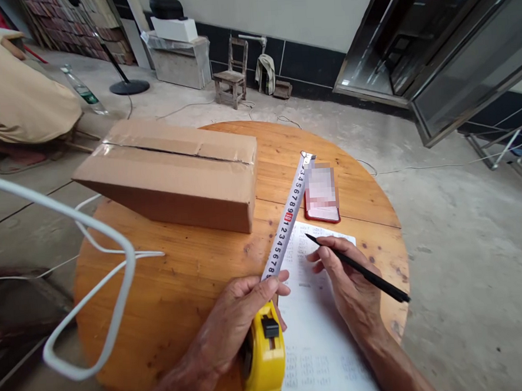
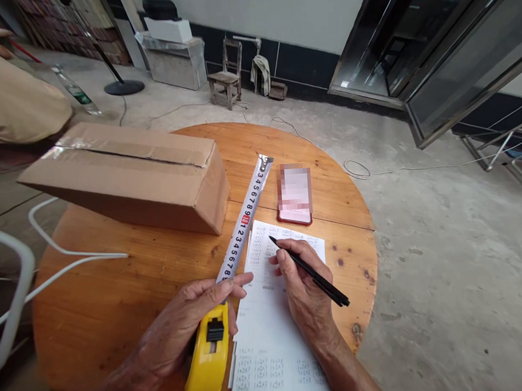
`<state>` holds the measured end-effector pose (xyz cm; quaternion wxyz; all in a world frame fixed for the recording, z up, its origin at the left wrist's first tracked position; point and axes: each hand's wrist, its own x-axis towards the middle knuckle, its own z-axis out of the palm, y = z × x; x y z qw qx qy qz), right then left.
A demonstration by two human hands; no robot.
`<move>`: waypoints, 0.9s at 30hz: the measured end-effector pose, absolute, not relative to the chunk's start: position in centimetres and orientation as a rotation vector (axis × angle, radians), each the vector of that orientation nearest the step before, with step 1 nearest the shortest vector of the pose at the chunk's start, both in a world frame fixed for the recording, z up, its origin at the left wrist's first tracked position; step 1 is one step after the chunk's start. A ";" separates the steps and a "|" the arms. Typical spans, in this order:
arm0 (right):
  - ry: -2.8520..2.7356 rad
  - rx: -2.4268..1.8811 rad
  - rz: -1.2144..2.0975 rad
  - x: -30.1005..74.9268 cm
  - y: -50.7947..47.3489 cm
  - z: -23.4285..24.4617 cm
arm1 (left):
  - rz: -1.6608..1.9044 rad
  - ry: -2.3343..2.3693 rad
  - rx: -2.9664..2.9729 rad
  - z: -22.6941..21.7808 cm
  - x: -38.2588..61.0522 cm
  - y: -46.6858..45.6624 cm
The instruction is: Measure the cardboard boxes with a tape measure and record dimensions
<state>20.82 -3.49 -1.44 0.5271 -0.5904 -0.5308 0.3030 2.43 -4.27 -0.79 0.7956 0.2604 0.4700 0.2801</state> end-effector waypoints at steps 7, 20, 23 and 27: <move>-1.809 -1.504 0.278 23.3 -4.6 0.4 | 0.644 0.986 0.559 -0.7 2.4 -4.5; -2.347 -1.654 -0.206 25.3 -8.5 -2.2 | 0.677 0.935 0.563 -1.1 2.4 -4.8; -2.278 -1.667 -0.181 25.7 -10.2 -2.7 | 0.701 0.926 0.582 -1.0 2.5 -4.9; -2.205 -1.649 -0.215 26.3 -11.0 -3.1 | 0.758 0.886 0.596 -1.0 2.6 -5.1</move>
